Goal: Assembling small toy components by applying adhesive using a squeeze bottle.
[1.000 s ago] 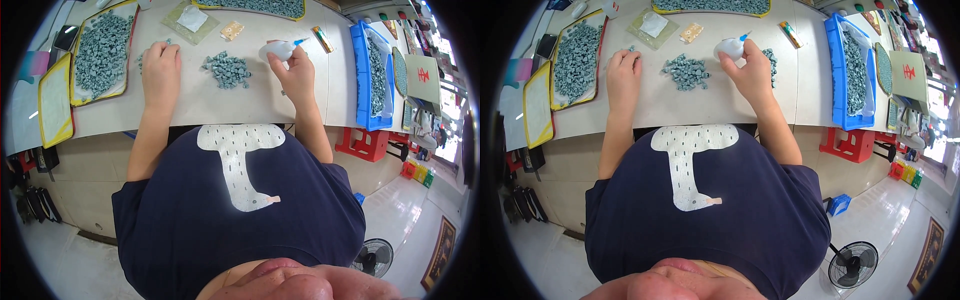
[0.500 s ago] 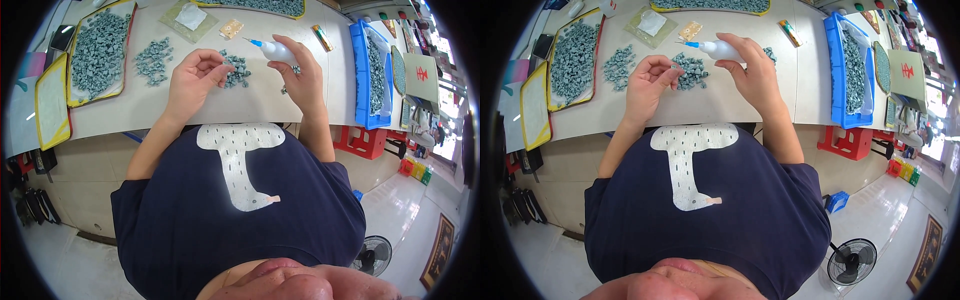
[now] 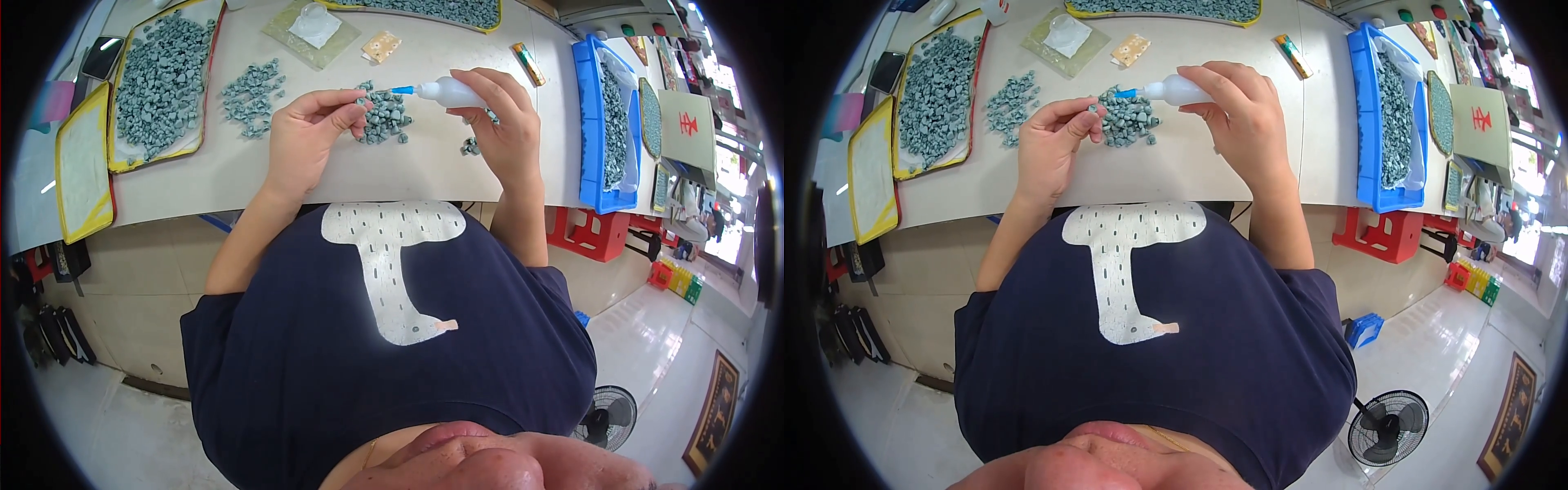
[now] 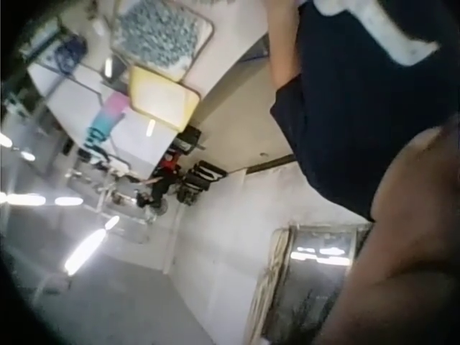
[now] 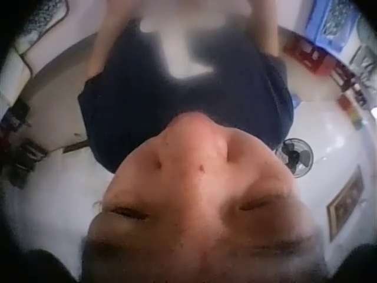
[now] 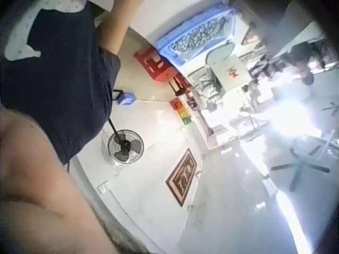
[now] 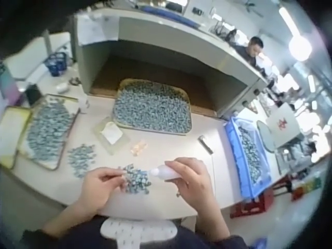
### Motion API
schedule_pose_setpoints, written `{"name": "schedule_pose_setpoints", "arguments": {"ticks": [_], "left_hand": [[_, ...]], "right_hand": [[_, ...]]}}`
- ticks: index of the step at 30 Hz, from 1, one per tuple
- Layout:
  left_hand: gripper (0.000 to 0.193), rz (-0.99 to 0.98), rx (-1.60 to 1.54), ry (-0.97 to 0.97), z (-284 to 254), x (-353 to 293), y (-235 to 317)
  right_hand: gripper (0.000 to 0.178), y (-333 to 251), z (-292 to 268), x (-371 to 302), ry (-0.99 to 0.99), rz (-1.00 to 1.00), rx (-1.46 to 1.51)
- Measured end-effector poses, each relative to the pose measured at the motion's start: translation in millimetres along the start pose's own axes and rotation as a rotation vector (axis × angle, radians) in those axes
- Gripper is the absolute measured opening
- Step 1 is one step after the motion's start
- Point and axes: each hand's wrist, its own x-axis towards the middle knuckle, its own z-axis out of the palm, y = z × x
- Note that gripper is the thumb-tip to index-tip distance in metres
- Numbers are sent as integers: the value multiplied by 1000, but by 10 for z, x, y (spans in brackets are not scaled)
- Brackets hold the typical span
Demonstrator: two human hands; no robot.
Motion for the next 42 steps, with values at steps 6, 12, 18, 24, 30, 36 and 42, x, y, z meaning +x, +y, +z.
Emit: {"name": "schedule_pose_setpoints", "arguments": {"ticks": [6,12,18,24,30,36,42], "left_hand": [[18,-55,-88,16,43,11,33],[14,17,93,-15,71,-15,51],[13,73,145,-27,64,-43,49],[12,96,187,-35,44,-50,40],[12,91,202,-42,29,-46,52],[13,89,147,-32,18,-38,49],[13,80,162,-23,24,-36,34]], "right_hand": [[40,-37,-14,17,13,-60,-79],[38,-103,-48,47,33,-111,-214],[39,-160,-71,81,51,-136,-270],[42,-173,-63,90,57,-160,-326],[43,-198,-64,109,83,-203,-374],[38,-162,-75,113,98,-128,-253],[30,186,165,30,178,245,178]]}}
